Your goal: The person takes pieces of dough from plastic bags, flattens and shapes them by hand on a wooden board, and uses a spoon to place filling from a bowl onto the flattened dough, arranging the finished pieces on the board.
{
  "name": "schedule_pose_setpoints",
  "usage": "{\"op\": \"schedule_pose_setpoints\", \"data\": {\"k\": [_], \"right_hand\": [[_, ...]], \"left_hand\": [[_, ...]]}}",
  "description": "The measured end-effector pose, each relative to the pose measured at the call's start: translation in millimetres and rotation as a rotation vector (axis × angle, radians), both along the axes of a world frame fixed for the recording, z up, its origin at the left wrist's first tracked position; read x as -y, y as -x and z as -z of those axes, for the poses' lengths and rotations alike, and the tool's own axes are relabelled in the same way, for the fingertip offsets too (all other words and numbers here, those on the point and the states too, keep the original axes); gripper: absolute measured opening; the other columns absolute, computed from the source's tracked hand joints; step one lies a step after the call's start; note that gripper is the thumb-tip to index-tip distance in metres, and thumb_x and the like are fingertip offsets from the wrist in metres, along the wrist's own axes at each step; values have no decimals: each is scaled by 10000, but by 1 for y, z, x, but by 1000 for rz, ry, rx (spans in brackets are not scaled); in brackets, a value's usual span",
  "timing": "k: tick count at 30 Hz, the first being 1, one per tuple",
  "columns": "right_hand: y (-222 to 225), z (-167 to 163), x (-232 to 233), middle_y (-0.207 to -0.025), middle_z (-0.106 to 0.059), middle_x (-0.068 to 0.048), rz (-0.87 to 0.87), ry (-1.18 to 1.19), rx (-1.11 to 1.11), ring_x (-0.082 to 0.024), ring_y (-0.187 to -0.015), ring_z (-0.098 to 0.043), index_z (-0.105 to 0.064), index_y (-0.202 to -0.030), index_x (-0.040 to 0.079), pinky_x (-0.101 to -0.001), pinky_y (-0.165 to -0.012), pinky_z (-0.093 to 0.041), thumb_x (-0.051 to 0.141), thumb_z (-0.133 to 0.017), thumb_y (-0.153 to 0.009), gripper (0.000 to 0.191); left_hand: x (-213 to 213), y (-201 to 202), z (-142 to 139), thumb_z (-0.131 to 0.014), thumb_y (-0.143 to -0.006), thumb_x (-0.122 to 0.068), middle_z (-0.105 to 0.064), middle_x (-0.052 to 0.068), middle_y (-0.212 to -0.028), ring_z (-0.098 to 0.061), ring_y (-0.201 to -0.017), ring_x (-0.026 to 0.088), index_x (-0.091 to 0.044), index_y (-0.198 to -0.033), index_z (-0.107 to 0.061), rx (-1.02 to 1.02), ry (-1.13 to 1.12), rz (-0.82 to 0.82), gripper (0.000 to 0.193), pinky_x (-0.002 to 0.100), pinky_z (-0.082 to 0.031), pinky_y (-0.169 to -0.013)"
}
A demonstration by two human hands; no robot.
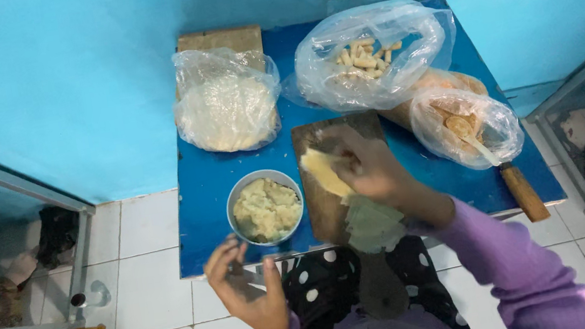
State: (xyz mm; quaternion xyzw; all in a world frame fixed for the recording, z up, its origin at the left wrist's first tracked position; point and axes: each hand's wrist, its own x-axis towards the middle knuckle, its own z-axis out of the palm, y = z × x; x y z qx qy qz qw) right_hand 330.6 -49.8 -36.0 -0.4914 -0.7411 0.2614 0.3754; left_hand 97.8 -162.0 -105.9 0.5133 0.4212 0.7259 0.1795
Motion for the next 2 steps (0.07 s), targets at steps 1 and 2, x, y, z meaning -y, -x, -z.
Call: {"op": "schedule_pose_setpoints", "data": {"k": [1,2], "right_hand": [[2,1,-15,-901,-720,-115,-31,-17,-6,-228,-747,-717,-508,-1420,101,-311,-693,-557,36,-689,-882,572],[3,4,-26,-939,-729,-123,-64,-34,-10,-236,-786,-737,-499,-1430,106,-311,-731,-570,47,-676,-898,564]], "left_hand": [[-6,5,-3,-730,-886,3,-442,150,-1429,-503,-1371,300,-47,-1384,-433,-48,-10,-13,581,438,-475,-1155],[-11,8,-6,-771,-864,-20,-431,148,-1438,-479,-1400,316,-50,-1393,-429,-95,-19,-27,631,452,-447,-1179]]}}
